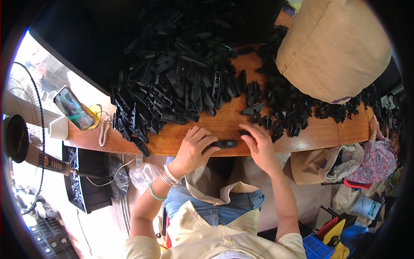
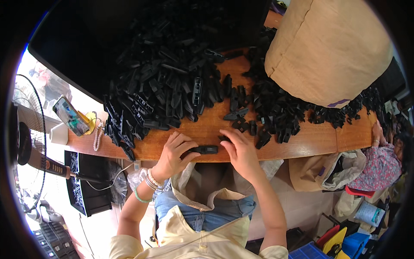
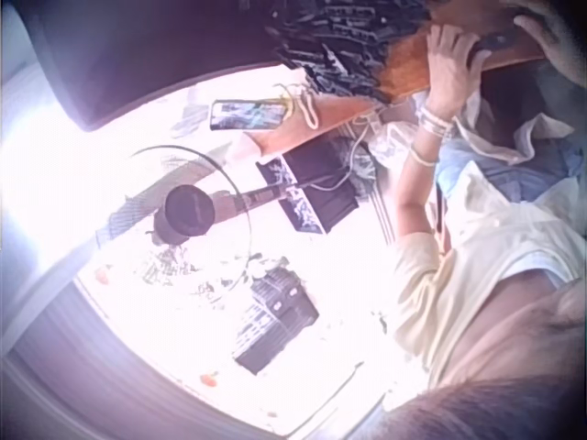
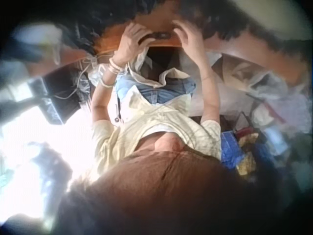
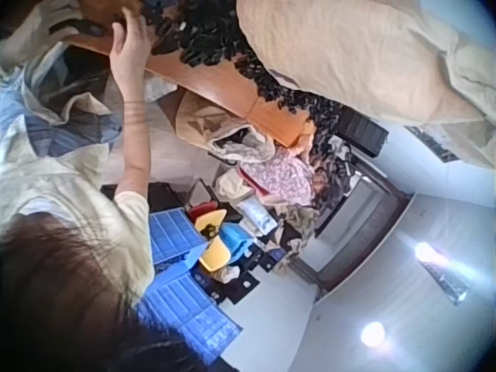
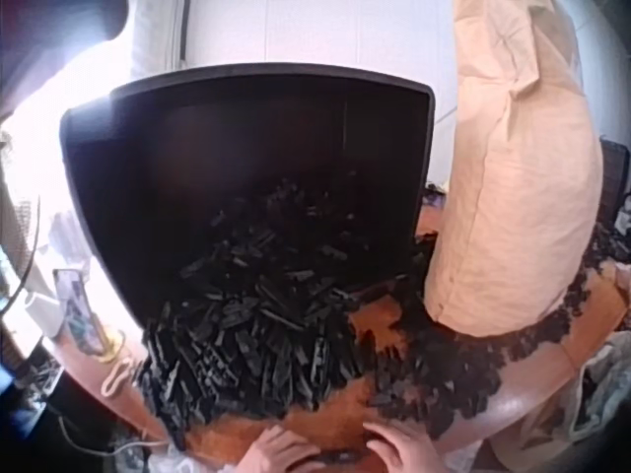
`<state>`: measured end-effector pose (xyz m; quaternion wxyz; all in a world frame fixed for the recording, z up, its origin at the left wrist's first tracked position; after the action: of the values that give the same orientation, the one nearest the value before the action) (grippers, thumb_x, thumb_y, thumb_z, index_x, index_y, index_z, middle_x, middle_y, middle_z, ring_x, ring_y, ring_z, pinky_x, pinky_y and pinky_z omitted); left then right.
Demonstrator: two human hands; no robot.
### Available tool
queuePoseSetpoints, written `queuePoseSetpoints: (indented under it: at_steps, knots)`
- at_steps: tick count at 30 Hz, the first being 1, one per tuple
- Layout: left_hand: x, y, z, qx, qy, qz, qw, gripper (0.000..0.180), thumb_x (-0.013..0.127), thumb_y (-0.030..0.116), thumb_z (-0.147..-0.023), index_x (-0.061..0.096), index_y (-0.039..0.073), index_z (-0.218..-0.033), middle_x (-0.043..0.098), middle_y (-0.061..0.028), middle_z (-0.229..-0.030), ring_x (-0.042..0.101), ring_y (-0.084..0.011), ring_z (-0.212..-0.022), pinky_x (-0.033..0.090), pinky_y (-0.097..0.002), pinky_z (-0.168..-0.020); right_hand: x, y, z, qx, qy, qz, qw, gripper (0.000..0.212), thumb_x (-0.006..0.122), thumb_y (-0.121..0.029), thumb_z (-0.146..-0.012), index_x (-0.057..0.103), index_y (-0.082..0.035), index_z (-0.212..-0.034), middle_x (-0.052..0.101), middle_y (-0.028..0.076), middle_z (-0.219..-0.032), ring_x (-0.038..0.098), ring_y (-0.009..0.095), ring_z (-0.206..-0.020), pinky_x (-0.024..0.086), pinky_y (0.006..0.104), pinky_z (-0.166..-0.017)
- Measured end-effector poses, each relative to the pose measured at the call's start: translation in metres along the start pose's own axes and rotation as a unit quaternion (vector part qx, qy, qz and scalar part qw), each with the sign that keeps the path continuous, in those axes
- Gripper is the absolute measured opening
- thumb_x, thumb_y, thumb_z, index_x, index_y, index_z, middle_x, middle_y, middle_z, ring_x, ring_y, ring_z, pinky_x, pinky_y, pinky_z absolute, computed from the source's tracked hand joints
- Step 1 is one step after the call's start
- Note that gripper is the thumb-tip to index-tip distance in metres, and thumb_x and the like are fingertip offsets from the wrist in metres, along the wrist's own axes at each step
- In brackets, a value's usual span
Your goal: The person assembles plastic components by fitting small plastic clips onto plastic bases by hand and dropping the assembled parts into a bag.
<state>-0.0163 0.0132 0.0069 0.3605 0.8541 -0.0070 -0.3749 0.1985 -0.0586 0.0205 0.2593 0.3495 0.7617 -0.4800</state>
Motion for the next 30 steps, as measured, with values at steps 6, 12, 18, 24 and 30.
queuePoseSetpoints:
  at_steps: [6,12,18,24,30]
  knots:
    - [0.000,0.000,-0.002,0.004,0.007,0.009,1.000,0.025,0.076,0.009,-0.072,0.067,0.002,-0.093,0.058,-0.0105,-0.090,0.053,-0.0300,-0.085,0.046,-0.0393,-0.077,0.000,-0.012,0.011,0.289,-0.051,-0.316,0.902,0.034,0.055,-0.008,-0.098,0.056,-0.007,-0.131,0.053,0.002,-0.075,0.046,0.007,-0.062,0.040,0.0226,-0.057]
    - [-0.001,-0.001,0.000,-0.001,0.007,0.000,1.000,0.024,0.076,0.009,-0.072,0.067,0.001,-0.093,0.058,-0.0095,-0.089,0.054,-0.0293,-0.084,0.046,-0.0389,-0.076,-0.014,-0.018,0.005,0.231,-0.142,-0.232,0.934,0.043,0.063,-0.001,-0.090,0.056,-0.007,-0.132,0.054,0.006,-0.082,0.044,0.012,-0.062,0.041,0.0242,-0.059]
    - [0.001,-0.001,-0.001,0.001,0.007,0.012,1.000,0.026,0.076,0.010,-0.071,0.069,0.001,-0.095,0.058,-0.0085,-0.089,0.053,-0.0280,-0.083,0.045,-0.0383,-0.075,-0.016,-0.011,0.007,0.080,-0.099,-0.198,0.972,0.041,0.063,0.000,-0.088,0.059,-0.006,-0.129,0.053,0.010,-0.082,0.045,0.018,-0.063,0.040,0.0258,-0.059]
    - [0.000,-0.002,0.000,-0.006,0.004,0.005,1.000,0.026,0.076,0.010,-0.072,0.069,0.002,-0.095,0.057,-0.0078,-0.091,0.053,-0.0275,-0.083,0.045,-0.0382,-0.075,-0.008,-0.014,0.009,0.160,-0.067,-0.213,0.962,0.031,0.067,-0.001,-0.086,0.064,-0.001,-0.116,0.052,0.009,-0.078,0.045,0.017,-0.065,0.041,0.0274,-0.058]
    - [0.000,0.000,-0.003,-0.007,0.006,0.010,1.000,0.027,0.079,0.005,-0.067,0.070,-0.002,-0.091,0.060,-0.0101,-0.087,0.055,-0.0276,-0.079,0.046,-0.0370,-0.071,-0.007,-0.002,0.012,0.105,-0.065,-0.154,0.980,0.028,0.072,-0.003,-0.080,0.067,0.000,-0.107,0.055,0.007,-0.083,0.051,0.021,-0.073,0.039,0.0339,-0.069]
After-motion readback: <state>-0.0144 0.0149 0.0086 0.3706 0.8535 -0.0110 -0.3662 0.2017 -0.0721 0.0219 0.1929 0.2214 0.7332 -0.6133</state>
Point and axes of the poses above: each hand's wrist, its own z-axis away from the middle knuckle, its own x-axis out of the palm, y = z × x, the point moved 1 cm from there along -z, towards the middle knuckle
